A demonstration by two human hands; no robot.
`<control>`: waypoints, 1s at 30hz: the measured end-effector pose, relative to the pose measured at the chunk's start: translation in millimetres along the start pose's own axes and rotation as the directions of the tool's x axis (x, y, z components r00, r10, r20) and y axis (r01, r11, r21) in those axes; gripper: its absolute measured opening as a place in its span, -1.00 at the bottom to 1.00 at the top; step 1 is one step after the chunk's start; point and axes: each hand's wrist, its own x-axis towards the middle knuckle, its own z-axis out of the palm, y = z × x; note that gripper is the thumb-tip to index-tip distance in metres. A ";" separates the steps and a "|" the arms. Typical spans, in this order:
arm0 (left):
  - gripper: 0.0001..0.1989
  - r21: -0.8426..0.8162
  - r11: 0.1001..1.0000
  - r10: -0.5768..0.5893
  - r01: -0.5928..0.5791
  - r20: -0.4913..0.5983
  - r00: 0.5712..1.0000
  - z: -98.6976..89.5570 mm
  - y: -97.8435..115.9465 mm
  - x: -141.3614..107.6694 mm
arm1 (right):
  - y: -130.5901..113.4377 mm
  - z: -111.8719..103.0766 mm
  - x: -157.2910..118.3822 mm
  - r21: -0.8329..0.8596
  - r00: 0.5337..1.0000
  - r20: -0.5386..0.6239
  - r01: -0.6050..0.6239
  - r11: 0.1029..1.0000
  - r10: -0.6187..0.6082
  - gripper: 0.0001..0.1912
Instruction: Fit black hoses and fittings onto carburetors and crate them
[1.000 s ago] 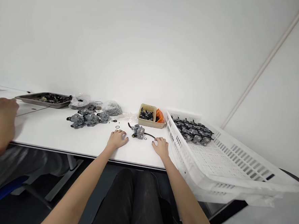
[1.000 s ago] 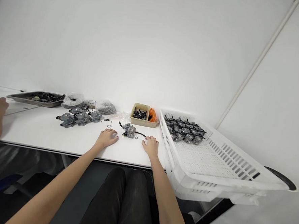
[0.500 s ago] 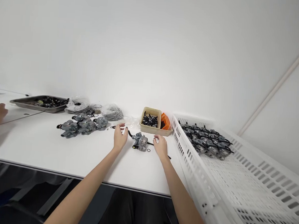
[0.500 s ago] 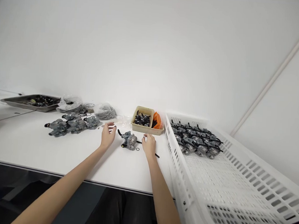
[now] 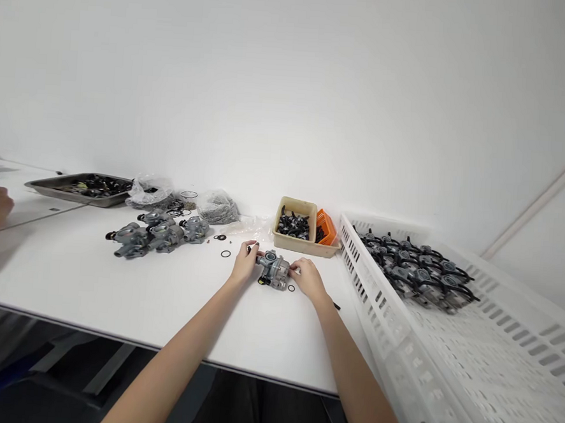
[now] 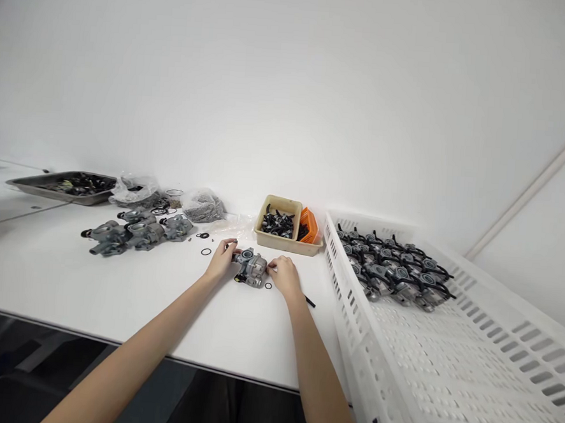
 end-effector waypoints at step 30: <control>-0.62 0.359 0.902 0.293 -0.240 -0.099 0.951 -15.4 14.8 -19.3 | -14.1 -29.7 -14.1 0.998 0.982 -0.049 0.039 0.058 0.180 -0.61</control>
